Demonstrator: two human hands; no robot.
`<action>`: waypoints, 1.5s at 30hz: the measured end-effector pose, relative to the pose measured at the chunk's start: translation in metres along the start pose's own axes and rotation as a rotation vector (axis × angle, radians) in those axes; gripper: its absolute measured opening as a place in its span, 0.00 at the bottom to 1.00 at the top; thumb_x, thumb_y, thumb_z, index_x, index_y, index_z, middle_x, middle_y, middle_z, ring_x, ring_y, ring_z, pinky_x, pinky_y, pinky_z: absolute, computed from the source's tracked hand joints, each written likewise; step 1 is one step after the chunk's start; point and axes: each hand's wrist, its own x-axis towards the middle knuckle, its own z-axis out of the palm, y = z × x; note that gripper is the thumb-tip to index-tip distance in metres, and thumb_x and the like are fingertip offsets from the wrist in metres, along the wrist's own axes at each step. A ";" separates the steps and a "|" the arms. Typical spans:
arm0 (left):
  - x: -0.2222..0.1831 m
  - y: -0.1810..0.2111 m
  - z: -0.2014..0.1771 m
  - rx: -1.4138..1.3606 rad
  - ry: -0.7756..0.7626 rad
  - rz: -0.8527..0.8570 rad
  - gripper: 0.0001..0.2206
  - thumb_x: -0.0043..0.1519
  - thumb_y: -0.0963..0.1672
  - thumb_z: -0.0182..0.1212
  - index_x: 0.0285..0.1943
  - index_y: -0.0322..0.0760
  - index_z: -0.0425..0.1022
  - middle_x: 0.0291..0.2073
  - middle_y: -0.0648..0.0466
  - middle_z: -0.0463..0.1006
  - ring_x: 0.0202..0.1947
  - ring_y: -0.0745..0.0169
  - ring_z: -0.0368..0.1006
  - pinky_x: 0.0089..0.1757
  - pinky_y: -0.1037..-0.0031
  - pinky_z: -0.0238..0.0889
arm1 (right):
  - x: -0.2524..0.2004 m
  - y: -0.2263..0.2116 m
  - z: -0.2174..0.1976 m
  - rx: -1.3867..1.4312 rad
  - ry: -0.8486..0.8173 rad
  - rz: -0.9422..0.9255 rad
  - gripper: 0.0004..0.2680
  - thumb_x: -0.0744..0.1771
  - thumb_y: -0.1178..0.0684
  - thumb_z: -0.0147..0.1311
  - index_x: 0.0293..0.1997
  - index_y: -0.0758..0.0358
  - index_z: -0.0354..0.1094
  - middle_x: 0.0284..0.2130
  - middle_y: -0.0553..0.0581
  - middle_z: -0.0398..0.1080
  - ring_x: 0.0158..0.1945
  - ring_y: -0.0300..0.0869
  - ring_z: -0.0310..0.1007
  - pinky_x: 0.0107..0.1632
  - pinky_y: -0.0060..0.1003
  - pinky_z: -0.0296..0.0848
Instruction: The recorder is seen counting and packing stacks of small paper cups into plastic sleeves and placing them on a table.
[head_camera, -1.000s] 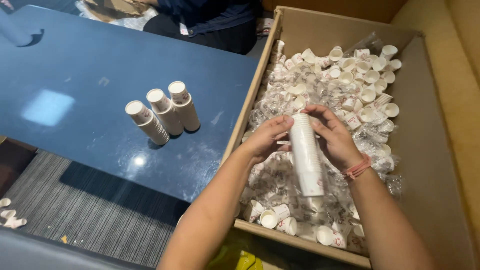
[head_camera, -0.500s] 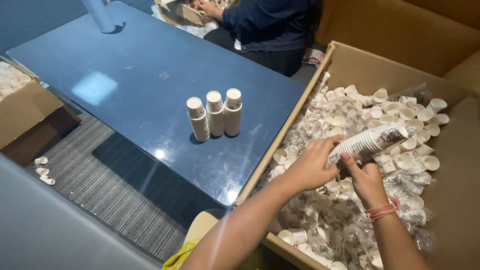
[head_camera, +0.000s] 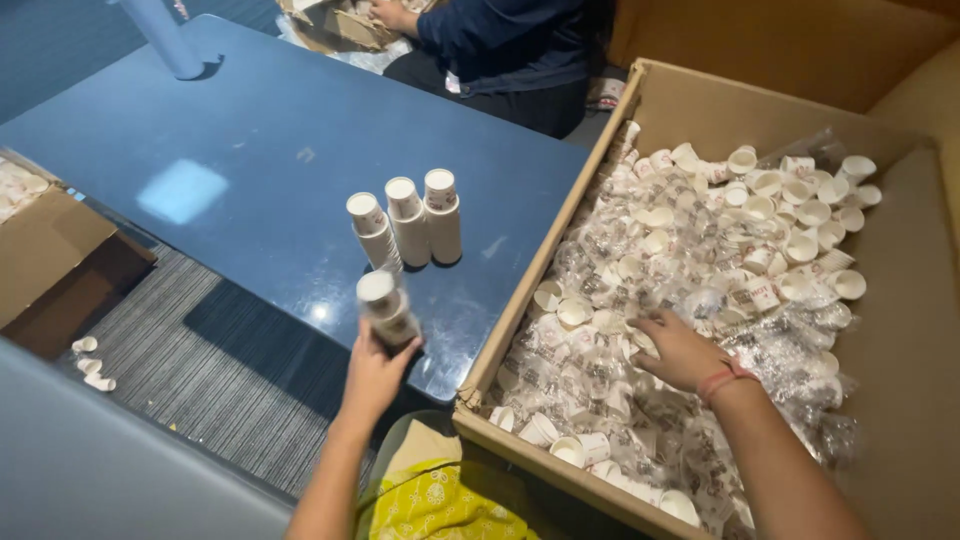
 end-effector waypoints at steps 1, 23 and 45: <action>-0.007 -0.011 -0.005 -0.013 0.022 -0.019 0.31 0.56 0.40 0.70 0.66 0.33 0.56 0.52 0.39 0.80 0.55 0.46 0.77 0.55 0.61 0.70 | 0.004 0.002 0.016 0.080 -0.018 -0.105 0.28 0.66 0.46 0.62 0.74 0.42 0.51 0.73 0.60 0.46 0.61 0.47 0.70 0.65 0.40 0.68; -0.001 0.149 0.027 0.136 0.031 0.476 0.15 0.62 0.42 0.60 0.58 0.38 0.71 0.58 0.40 0.77 0.69 0.36 0.66 0.63 0.56 0.59 | 0.026 0.026 -0.008 1.260 0.776 -0.461 0.07 0.69 0.65 0.51 0.47 0.64 0.76 0.36 0.59 0.79 0.36 0.38 0.79 0.42 0.33 0.81; 0.115 0.146 0.234 -0.292 -0.337 0.097 0.17 0.49 0.45 0.80 0.27 0.30 0.73 0.24 0.51 0.80 0.26 0.70 0.70 0.30 0.75 0.63 | -0.032 0.000 -0.064 0.674 1.171 -0.295 0.12 0.67 0.57 0.60 0.56 0.61 0.71 0.46 0.51 0.65 0.35 0.31 0.68 0.35 0.27 0.72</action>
